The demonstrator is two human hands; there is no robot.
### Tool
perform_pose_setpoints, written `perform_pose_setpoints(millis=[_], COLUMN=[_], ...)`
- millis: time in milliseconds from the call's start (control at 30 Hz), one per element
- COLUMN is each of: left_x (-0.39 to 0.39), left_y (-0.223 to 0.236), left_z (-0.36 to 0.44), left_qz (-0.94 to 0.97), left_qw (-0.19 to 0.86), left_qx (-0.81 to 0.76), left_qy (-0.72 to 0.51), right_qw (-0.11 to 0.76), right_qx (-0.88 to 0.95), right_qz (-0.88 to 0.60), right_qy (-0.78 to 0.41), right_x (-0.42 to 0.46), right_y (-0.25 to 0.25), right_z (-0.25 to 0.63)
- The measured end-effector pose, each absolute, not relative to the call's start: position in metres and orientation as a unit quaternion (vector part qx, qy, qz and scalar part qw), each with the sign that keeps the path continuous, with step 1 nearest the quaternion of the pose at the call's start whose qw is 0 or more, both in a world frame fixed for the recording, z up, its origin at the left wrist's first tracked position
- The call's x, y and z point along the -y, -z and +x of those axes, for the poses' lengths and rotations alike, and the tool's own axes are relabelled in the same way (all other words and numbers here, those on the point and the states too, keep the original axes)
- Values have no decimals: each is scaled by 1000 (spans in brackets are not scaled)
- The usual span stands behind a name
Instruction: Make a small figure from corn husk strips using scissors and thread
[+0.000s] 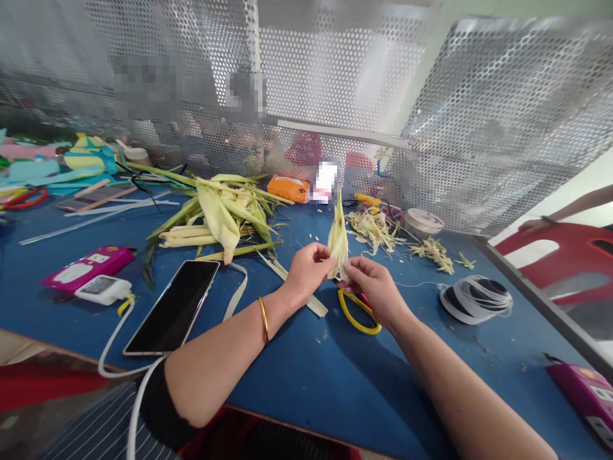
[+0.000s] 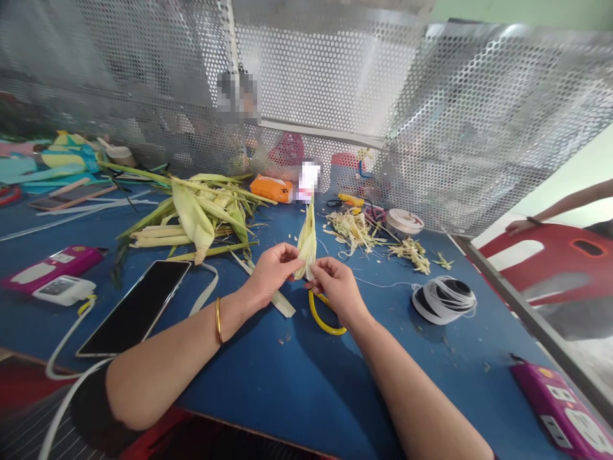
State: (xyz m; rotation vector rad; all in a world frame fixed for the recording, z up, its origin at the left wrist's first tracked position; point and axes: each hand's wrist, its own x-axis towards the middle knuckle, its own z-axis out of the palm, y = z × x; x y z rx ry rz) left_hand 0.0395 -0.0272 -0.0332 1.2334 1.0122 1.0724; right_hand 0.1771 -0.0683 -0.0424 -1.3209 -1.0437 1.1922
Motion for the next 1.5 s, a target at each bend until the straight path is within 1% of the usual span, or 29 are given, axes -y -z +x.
perform_pose_setpoints(millis=[100, 167, 233, 333, 467, 567, 667, 833, 967, 1067, 1167, 1400, 1500], left_x=[26, 24, 23, 22, 24, 24, 24, 25, 24, 20, 16, 11, 8], left_y=[37, 38, 37, 36, 35, 34, 35, 37, 36, 37, 37, 39, 41], left_z=[40, 40, 40, 39, 38, 39, 41, 42, 40, 37, 35, 32, 30], left_qz=[542, 522, 487, 467, 477, 499, 526, 523, 519, 506, 492, 464, 454], left_qw=[548, 552, 586, 653, 684, 665, 629, 614, 591, 580, 574, 577, 581], left_qx=[-432, -440, -440, -411, -384, -386, -396, -426, -448, -475, -497, -513, -517], left_qy=[-468, -479, -475, -431, -396, -401, -413, -411, -424, -425, -426, -433, -435], right_qw=[503, 511, 521, 525, 516, 511, 509, 522, 519, 519, 528, 575, 581], right_qx=[419, 410, 408, 430, 466, 472, 462, 425, 397, 373, 363, 394, 415], right_qz=[-544, -544, -543, -554, -573, -577, -568, -556, -535, -499, -466, -425, -430], right_qy=[-524, -525, -517, -482, -433, -428, -453, -488, -536, -585, -610, -577, -552], right_x=[70, 70, 70, 70, 70, 70, 69, 70, 72, 74, 76, 84, 88], right_y=[42, 42, 42, 43, 44, 44, 43, 38, 27, 15, 2, -22, -30], right_z=[177, 178, 179, 179, 178, 178, 176, 177, 187, 200, 212, 236, 245])
